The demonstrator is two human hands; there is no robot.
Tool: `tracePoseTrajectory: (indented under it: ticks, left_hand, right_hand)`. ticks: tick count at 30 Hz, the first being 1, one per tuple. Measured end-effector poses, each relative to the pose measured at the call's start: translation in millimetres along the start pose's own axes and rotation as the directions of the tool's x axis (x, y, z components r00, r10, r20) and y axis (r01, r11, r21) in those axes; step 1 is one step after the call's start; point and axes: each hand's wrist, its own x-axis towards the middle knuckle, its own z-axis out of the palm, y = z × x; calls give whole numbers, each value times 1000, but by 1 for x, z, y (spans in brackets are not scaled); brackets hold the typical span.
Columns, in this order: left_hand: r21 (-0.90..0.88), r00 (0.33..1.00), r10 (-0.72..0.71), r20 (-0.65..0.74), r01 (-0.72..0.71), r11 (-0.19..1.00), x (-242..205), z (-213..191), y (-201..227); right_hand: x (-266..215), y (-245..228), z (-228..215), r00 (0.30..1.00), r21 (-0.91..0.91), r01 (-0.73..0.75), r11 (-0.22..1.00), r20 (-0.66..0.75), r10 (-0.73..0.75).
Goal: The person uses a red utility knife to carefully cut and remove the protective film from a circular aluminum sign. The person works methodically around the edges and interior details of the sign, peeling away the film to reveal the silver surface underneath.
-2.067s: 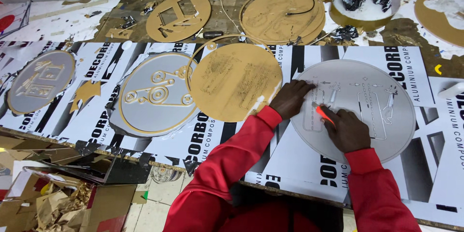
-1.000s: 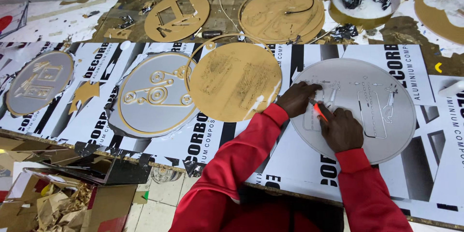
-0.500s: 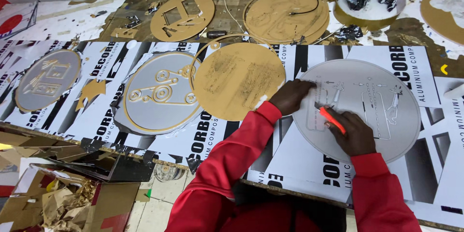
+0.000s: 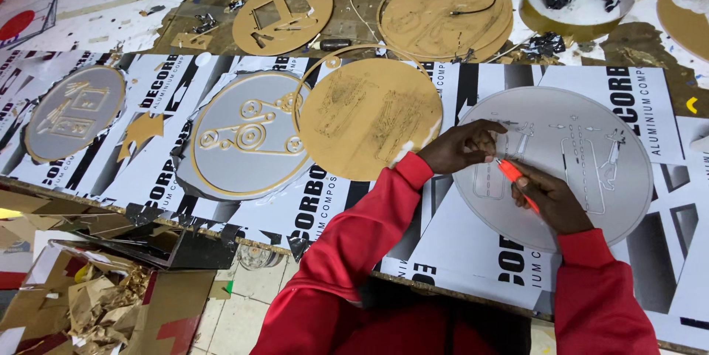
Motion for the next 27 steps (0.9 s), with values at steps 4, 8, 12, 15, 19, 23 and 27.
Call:
tracePoseTrajectory:
  ticks: [4,8,12,15,19,23,27]
  left_hand:
    - [28,999,39,-1,-39,999,3,-5,-10]
    - [320,996,69,-62,-46,946,-1,-24,-16]
    - [580,982,-87,-167,170,797,-9,-35,-12]
    - [648,982,-36,-188,151,747,-14,-37,-9]
    - [698,971,217,-104,-84,711,-10,-38,-18]
    - [742,958,148,-246,88,665,-7,-40,-18]
    - [840,969,206,-140,6,543,-5,-51,-49]
  right_hand:
    - [2,6,-1,1000,-43,29,999,10,-29]
    - [2,0,1,999,-14,22,1000,24,-22]
    - [-6,-20,8,1000,-32,-8,999,-23,7]
    - [-4,-20,9,998,3,-38,999,-46,38]
    - [3,-13,10,995,43,-60,997,-72,63]
    - [8,-13,10,964,-556,105,825,-147,-222]
    - [17,2,3,964,-791,67,608,-106,-245]
